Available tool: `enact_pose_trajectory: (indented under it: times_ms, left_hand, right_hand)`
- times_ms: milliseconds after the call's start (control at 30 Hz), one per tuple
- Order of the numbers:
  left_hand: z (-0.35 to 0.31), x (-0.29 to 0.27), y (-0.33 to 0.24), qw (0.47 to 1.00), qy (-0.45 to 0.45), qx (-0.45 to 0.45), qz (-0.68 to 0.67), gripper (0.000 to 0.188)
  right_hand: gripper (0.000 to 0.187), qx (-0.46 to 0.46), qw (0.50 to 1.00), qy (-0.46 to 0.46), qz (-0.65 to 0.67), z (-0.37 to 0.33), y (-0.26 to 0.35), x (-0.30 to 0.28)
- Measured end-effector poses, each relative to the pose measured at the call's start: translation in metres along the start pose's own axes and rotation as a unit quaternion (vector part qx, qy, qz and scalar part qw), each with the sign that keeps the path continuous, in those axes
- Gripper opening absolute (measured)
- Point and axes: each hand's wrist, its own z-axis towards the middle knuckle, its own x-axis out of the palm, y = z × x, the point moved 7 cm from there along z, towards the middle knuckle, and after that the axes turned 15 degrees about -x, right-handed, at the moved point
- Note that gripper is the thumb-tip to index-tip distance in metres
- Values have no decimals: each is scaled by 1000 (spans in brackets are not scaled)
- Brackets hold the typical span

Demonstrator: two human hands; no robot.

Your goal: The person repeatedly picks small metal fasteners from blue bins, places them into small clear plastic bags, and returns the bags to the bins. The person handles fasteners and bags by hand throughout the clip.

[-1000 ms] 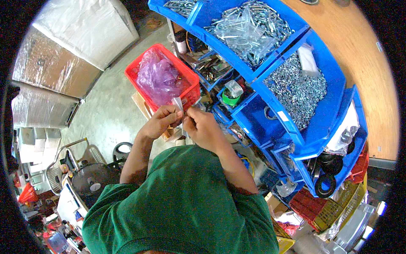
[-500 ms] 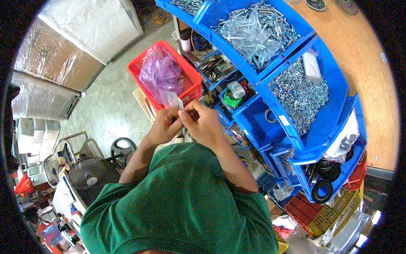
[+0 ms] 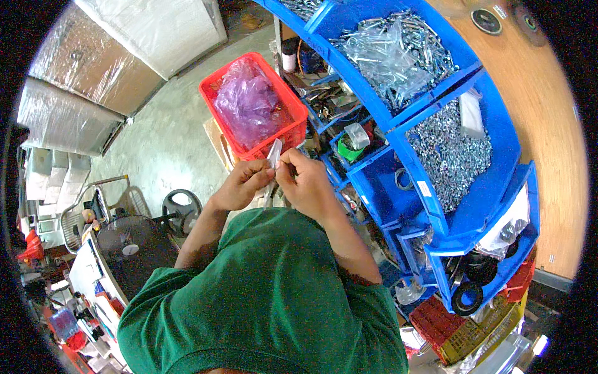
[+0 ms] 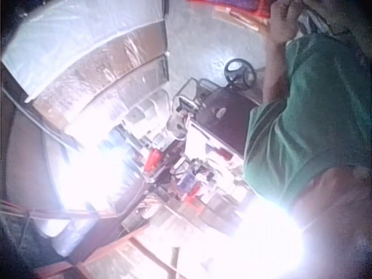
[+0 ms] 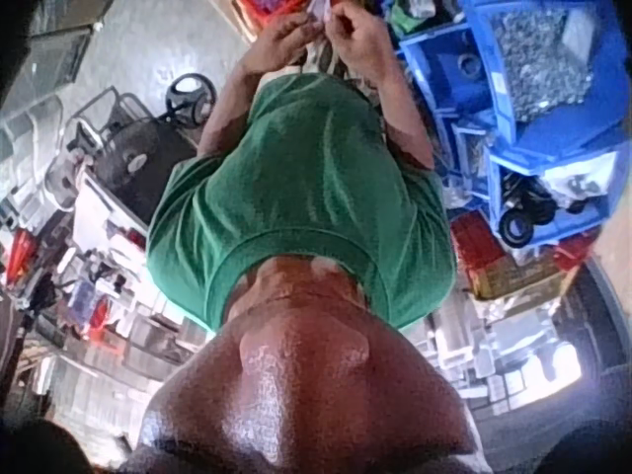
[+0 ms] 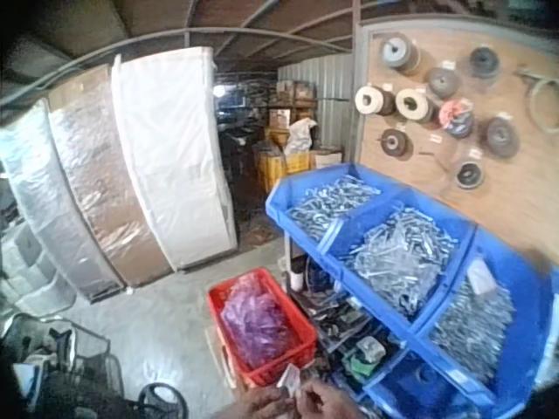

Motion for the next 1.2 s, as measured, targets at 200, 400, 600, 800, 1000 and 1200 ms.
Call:
enact_pose_trajectory:
  times_ms: [200,400,600,800,1000,1200]
  left_hand:
    - [-20,-32,12,984,-167,-53,18,29]
    - [-39,-51,3,956,-248,-5,154,26]
    - [-45,-76,8,879,-427,-43,208,16]
    - [-61,-127,23,859,-497,-45,119,11]
    - [-65,-170,32,883,-456,-69,91,19]
    - [-70,-206,85,881,-460,-86,73,17]
  right_hand:
    - [10,-10,998,28,-60,10,2,-2]
    - [14,-85,971,186,-121,43,-1,23]
    - [14,-146,938,221,-224,82,-20,61]
    - [26,-86,950,269,-133,190,-3,55]
    - [32,-146,855,88,-489,404,-93,-64]
    - [59,-53,791,370,-484,454,-195,-54]
